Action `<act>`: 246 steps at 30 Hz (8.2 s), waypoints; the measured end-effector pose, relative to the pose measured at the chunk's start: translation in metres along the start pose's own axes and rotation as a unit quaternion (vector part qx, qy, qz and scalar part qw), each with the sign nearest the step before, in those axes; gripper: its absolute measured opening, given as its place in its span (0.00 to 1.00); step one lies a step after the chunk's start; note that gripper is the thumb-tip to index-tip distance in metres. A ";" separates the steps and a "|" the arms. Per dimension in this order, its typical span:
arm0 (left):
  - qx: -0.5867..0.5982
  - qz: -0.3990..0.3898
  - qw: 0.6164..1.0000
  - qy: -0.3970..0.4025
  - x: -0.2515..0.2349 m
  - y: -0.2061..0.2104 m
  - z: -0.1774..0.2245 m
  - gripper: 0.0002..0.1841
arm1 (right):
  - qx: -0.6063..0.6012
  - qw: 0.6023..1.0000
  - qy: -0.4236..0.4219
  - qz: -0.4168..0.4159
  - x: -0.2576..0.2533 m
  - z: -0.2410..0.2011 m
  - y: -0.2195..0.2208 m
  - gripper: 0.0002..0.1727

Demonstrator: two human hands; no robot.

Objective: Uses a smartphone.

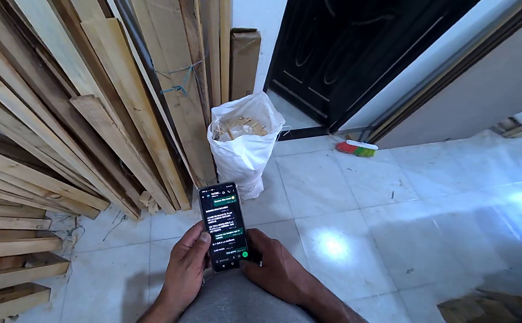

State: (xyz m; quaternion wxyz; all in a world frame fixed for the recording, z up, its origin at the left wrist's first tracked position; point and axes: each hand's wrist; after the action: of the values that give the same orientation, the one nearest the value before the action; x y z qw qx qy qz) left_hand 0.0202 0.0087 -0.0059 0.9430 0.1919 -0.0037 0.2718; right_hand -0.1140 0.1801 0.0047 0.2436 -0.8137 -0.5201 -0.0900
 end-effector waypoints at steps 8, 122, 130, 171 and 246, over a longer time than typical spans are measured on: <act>-0.007 0.001 1.000 -0.002 0.000 0.001 0.003 0.20 | -0.006 1.000 -0.009 -0.014 0.001 0.000 -0.002 0.26; -0.008 -0.013 1.000 -0.009 0.003 0.003 0.002 0.21 | -0.018 0.999 -0.022 -0.020 0.006 0.008 -0.003 0.24; -0.004 -0.014 1.000 -0.008 0.001 0.003 0.001 0.21 | -0.023 0.999 -0.019 -0.018 0.005 0.008 -0.003 0.23; -0.006 -0.019 1.000 -0.009 0.000 0.002 0.006 0.20 | -0.021 0.999 -0.021 -0.018 0.005 0.004 -0.004 0.22; -0.013 -0.033 0.999 -0.022 0.000 0.002 0.004 0.20 | -0.002 1.000 0.012 0.023 0.000 0.000 0.000 0.26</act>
State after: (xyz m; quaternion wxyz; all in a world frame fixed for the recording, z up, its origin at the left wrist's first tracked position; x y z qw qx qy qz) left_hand 0.0199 0.0085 -0.0016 0.9535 0.1858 -0.0212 0.2366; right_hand -0.1137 0.1805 0.0044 0.2500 -0.8247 -0.4983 -0.0956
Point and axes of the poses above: each hand's wrist, its own x-axis away from the middle knuckle, its own y-axis out of the palm, z = x × y, and after that the axes turned 6 degrees about y, right-handed
